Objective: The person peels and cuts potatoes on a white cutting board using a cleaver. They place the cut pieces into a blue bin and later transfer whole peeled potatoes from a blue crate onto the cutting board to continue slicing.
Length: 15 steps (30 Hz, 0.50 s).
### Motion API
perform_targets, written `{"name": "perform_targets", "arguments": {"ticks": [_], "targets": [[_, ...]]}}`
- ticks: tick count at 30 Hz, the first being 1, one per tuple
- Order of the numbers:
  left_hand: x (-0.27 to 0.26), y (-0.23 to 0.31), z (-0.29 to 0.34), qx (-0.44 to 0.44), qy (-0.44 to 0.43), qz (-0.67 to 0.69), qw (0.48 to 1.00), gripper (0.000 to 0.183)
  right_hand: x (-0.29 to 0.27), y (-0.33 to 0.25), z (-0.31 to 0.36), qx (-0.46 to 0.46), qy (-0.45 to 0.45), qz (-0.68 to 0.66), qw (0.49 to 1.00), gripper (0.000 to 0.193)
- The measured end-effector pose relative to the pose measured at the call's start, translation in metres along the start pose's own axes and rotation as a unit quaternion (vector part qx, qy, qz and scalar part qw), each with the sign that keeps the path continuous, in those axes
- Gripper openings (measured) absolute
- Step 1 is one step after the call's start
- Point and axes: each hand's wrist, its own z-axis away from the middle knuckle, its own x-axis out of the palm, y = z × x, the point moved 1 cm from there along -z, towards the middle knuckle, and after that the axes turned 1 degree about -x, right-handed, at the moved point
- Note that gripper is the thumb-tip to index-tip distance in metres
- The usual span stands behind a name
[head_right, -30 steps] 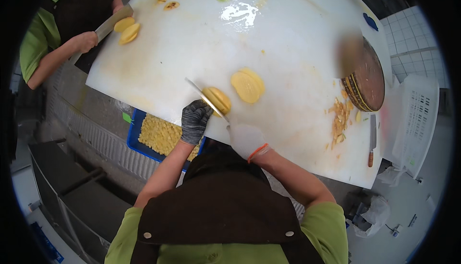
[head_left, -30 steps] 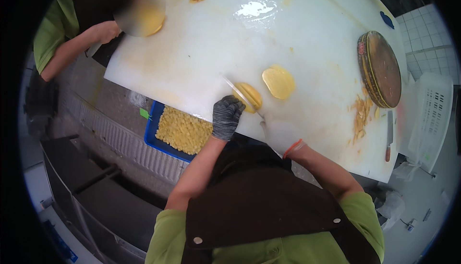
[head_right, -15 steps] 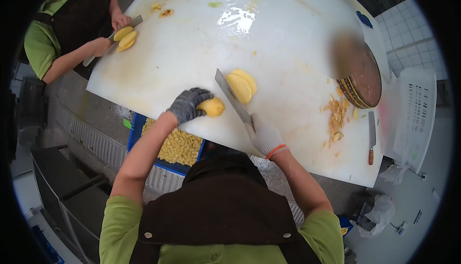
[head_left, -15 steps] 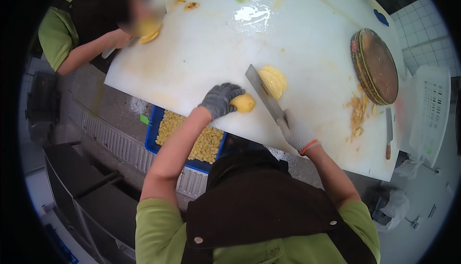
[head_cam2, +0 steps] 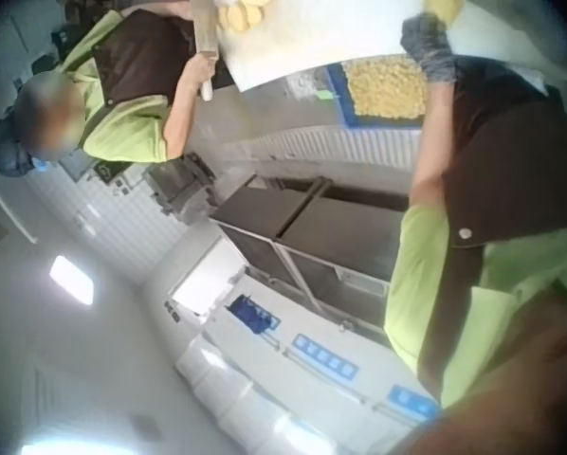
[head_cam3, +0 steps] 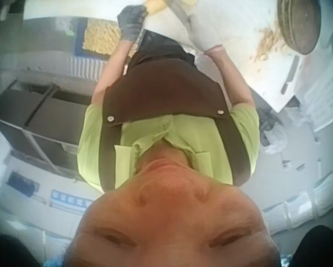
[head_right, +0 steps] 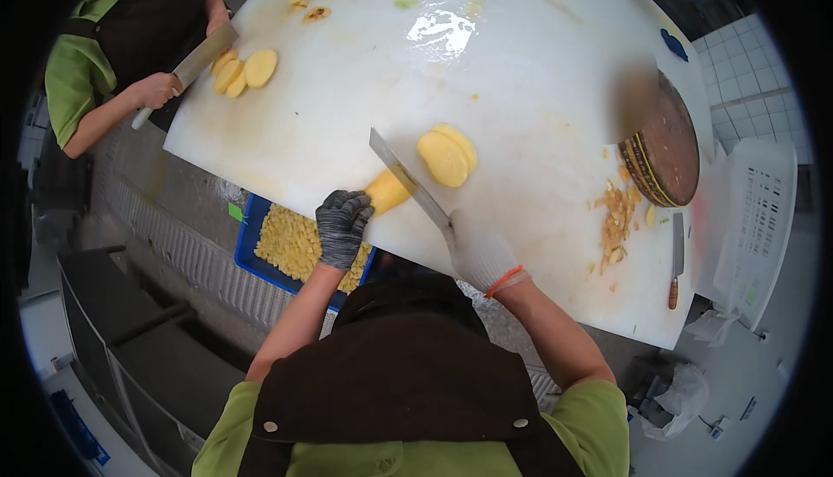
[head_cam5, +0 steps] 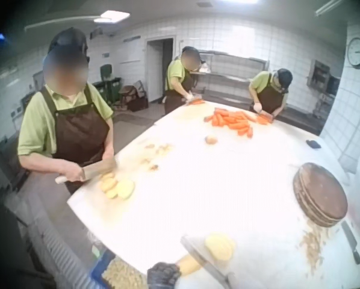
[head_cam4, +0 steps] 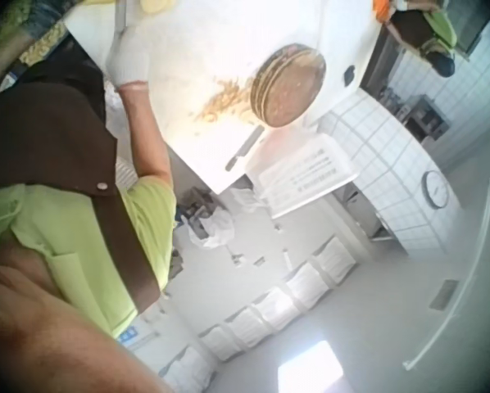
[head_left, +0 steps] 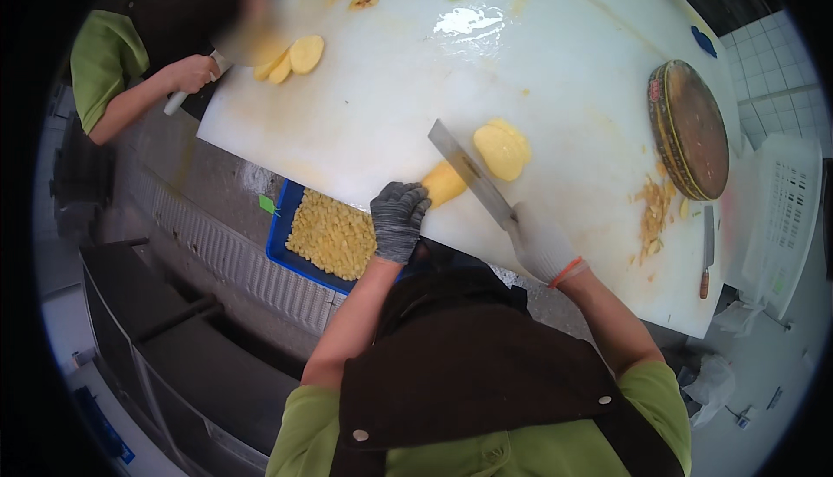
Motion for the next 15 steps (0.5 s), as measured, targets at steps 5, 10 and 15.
{"name": "perform_targets", "arguments": {"ticks": [5, 10, 15], "targets": [[0.001, 0.003, -0.007, 0.024, 0.025, 0.028, 0.999, 0.016, 0.020, -0.002, -0.026, -0.004, 0.001, 0.005, 1.000, 0.023], [-0.001, 0.005, -0.009, 0.024, 0.034, 0.044, 0.998, 0.017, 0.007, -0.012, -0.018, -0.031, 0.020, -0.027, 0.999, 0.024], [0.003, -0.003, -0.002, 0.012, 0.023, 0.052, 0.998, 0.018, 0.026, -0.011, -0.034, -0.011, -0.027, -0.029, 0.999, 0.025]]}}
